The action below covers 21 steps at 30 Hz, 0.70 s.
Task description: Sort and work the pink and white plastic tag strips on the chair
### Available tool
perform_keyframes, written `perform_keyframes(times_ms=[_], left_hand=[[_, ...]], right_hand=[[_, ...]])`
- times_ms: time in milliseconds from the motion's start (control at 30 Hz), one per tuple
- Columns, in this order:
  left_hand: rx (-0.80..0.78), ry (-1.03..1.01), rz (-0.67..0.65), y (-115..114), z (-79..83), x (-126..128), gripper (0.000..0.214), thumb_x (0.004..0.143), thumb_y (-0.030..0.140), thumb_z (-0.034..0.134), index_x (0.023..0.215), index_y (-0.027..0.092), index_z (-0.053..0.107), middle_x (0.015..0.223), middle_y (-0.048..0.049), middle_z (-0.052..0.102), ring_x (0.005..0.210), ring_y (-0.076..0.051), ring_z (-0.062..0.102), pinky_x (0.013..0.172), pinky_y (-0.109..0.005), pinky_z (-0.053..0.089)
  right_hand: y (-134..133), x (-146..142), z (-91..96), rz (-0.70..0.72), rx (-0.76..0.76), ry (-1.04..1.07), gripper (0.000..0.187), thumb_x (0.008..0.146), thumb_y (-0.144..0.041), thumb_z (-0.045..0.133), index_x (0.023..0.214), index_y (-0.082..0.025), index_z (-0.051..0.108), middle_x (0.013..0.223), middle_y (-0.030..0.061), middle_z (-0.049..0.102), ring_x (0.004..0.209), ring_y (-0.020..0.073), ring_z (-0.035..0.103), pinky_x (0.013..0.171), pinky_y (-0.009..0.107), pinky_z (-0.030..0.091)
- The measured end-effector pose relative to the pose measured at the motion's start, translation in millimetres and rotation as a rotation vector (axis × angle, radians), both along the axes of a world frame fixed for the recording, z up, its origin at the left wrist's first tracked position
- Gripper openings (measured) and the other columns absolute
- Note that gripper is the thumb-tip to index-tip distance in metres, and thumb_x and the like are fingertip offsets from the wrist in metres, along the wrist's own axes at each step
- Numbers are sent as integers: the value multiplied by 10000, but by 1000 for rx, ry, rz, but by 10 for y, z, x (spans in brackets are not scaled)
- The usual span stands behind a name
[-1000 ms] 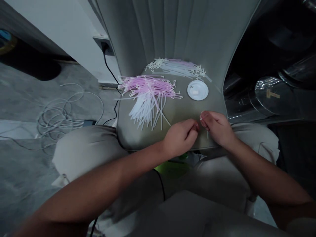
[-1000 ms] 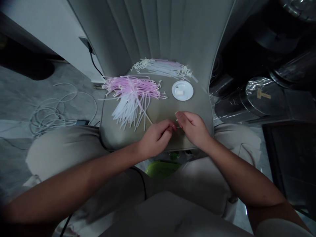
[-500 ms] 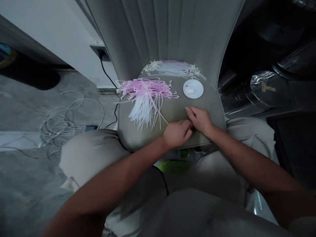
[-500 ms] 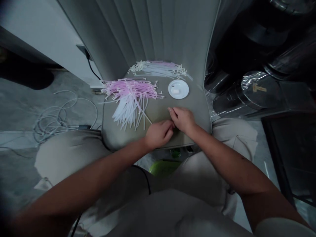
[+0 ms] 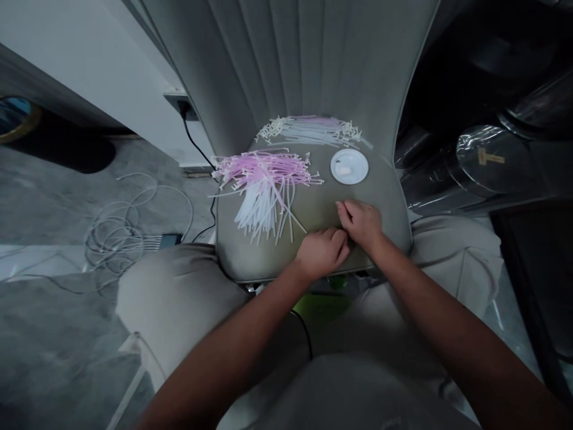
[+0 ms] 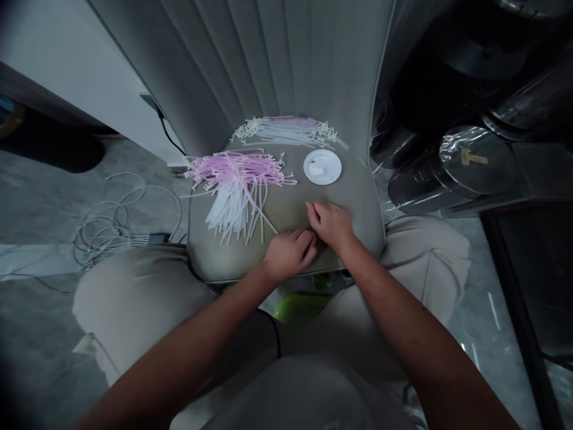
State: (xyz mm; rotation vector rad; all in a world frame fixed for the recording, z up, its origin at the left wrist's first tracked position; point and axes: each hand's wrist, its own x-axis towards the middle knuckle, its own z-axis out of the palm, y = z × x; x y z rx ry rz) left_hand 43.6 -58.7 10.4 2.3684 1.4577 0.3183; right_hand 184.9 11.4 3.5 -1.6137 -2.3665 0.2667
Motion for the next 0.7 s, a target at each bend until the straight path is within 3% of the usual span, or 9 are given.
perform_keyframes(times_ms=[300,700], left_hand=[[16,40,31,-21,7,52,330,963,351,353,965,166,626,885,-90,714,775,-220,668,619,-312,457],[-12,79,45,-25,53,64,287,949,319,395,936,174,643,900,-86,731,804,-216,681,629,-312,458]], right_hand=[[-1,-70,22,-56,51,50,485,998,-429,349,700,-177,637,709,99,691,588,170,499,584,345,190],[-34,-102,95,-28,-17,67,448,994,-395,383,715,-176,657,748,97,725,603,167,534,583,339,214]])
